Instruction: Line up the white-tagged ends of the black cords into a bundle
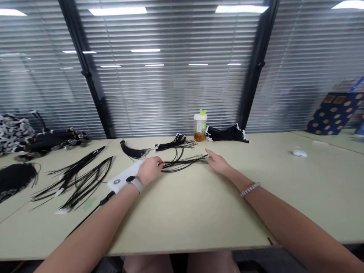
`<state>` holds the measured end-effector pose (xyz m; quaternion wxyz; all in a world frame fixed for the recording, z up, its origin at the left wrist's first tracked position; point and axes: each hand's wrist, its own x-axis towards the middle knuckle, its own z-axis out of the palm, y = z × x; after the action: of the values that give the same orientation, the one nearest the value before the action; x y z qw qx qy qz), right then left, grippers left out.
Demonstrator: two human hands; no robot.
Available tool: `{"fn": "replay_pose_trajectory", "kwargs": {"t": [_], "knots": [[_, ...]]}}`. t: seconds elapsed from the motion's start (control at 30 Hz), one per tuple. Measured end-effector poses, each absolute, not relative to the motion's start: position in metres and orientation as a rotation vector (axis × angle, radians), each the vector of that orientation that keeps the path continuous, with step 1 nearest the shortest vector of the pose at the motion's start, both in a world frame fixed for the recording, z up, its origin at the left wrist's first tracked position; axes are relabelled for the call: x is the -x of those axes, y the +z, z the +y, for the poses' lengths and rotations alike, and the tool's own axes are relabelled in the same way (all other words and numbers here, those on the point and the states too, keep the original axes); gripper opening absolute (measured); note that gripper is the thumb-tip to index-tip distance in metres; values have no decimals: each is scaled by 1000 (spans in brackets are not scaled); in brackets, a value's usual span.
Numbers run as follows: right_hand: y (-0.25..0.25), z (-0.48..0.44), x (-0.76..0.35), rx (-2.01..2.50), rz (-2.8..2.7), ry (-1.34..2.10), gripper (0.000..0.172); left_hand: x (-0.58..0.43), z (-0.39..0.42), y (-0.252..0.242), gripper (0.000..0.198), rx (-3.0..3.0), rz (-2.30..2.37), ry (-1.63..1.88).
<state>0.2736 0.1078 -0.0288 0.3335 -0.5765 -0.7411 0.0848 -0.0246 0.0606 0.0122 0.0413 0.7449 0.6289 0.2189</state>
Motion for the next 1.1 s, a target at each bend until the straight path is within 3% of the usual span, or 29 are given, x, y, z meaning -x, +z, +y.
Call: {"fn": "replay_pose_trajectory", "kwargs": {"t": [0.2, 0.43, 0.6, 0.73, 1.1], "knots": [[-14, 104, -276, 1359, -1631, 250, 18, 25, 60, 12, 17, -2268, 1941, 616], [25, 84, -256, 1030, -1198, 305, 44, 14, 53, 16, 20, -2273, 1833, 601], [40, 51, -219, 778, -1187, 645, 48, 9, 48, 16, 17, -2259, 1873, 577], [48, 25, -206, 549, -1127, 952, 39, 7, 45, 18, 15, -2256, 1913, 550], [43, 23, -211, 819, -1450, 642, 17, 1, 38, 14, 21, -2318, 1701, 721]]}}
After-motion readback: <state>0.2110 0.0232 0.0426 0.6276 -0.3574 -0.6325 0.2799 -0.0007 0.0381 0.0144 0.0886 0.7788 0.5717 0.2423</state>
